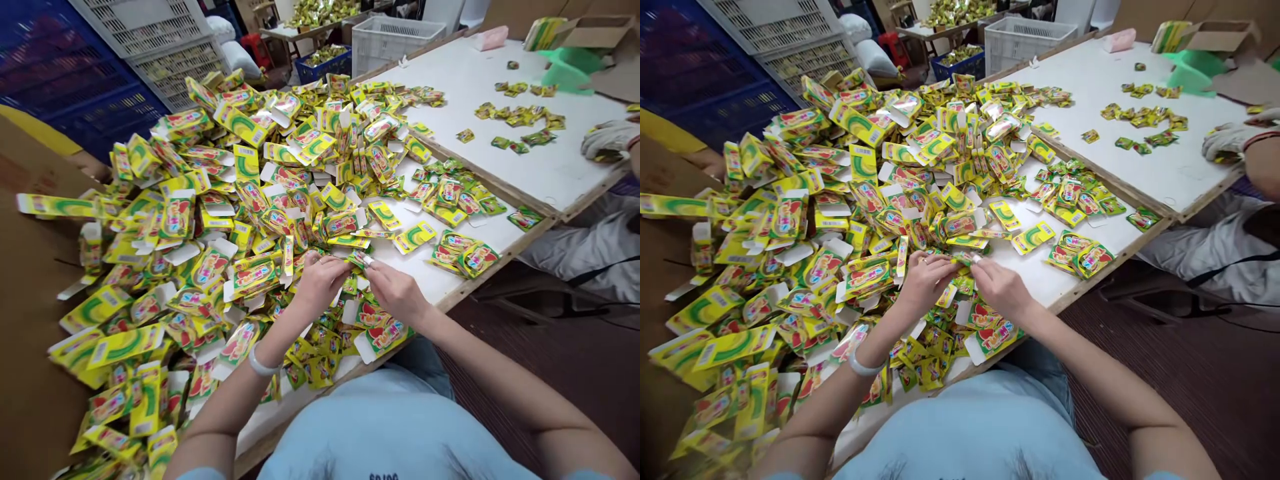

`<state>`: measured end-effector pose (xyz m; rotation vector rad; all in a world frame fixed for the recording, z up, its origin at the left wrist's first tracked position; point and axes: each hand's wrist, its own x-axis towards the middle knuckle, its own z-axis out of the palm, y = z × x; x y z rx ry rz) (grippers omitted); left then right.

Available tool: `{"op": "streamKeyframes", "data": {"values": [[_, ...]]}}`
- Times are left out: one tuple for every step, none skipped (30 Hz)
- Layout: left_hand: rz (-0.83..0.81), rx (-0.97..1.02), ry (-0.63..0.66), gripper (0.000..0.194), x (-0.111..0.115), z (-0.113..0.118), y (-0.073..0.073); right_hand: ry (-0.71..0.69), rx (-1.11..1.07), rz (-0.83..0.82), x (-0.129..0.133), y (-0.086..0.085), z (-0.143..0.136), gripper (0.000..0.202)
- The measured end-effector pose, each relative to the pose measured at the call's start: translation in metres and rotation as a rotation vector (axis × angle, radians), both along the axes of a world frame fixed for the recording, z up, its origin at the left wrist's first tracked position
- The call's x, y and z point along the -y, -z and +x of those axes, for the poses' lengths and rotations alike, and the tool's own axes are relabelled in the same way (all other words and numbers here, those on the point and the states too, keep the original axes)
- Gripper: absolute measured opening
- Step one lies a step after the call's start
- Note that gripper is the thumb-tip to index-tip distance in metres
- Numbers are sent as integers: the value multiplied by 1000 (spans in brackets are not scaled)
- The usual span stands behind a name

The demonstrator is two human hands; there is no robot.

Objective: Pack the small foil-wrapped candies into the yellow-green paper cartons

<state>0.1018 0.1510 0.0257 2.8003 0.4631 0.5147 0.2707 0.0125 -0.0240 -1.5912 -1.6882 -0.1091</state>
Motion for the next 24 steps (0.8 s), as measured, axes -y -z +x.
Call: {"op": "streamKeyframes", "data": {"values": [[-63,14,-2,20,5,2,-3,-29,-28,72,4,-3,-7,27],[-121,26,-9,18,9,3,-4,-47,-68,115,8,-5,-12,27],[-167,37,-18,17,13,3,-6,-61,-118,137,10,-8,-16,27],[-200,46,-27,16,15,4,-7,-70,-169,141,12,-11,-18,28],[-220,55,-32,16,18,4,-7,-78,-212,136,14,-13,-19,31],[-233,64,-33,15,20,4,-8,-80,-247,128,15,-15,-19,35],[-246,74,-29,15,22,4,-9,-77,-274,126,17,-17,-19,36],[-262,88,-18,14,24,4,-11,-66,-294,134,18,-19,-18,35],[-280,110,-8,14,27,5,-12,-47,-305,149,20,-20,-17,31],[-298,141,-3,14,29,5,-14,-21,-311,167,22,-21,-14,28],[-311,183,-7,16,33,5,-15,10,-311,182,24,-20,-10,26],[-318,230,-18,21,37,5,-15,46,-305,188,27,-17,-4,24],[-317,275,-32,25,42,4,-15,84,-297,176,30,-12,4,22],[-314,296,-40,27,49,3,-14,123,-290,134,32,-5,14,20],[-309,285,-34,28,57,2,-11,158,-287,54,35,3,24,19],[-299,242,-12,28,66,-1,-7,184,-288,-51,36,12,34,19],[-284,169,19,32,75,-3,-2,203,-293,-163,38,20,44,19],[-259,75,53,39,85,-5,5,216,-300,-265,38,28,53,18],[-221,-23,80,48,94,-7,12,225,-310,-339,39,33,61,17],[-169,-114,95,58,102,-9,20,232,-320,-382,39,36,66,16],[-114,-188,101,63,109,-11,28,240,-322,-397,40,37,70,14],[-62,-248,104,64,113,-12,34,241,-342,-398,42,34,71,14],[-18,-287,107,60,114,-13,39,224,-399,-404,45,29,70,14],[22,-307,115,55,113,-14,42,180,-504,-416,49,23,68,16]]}}
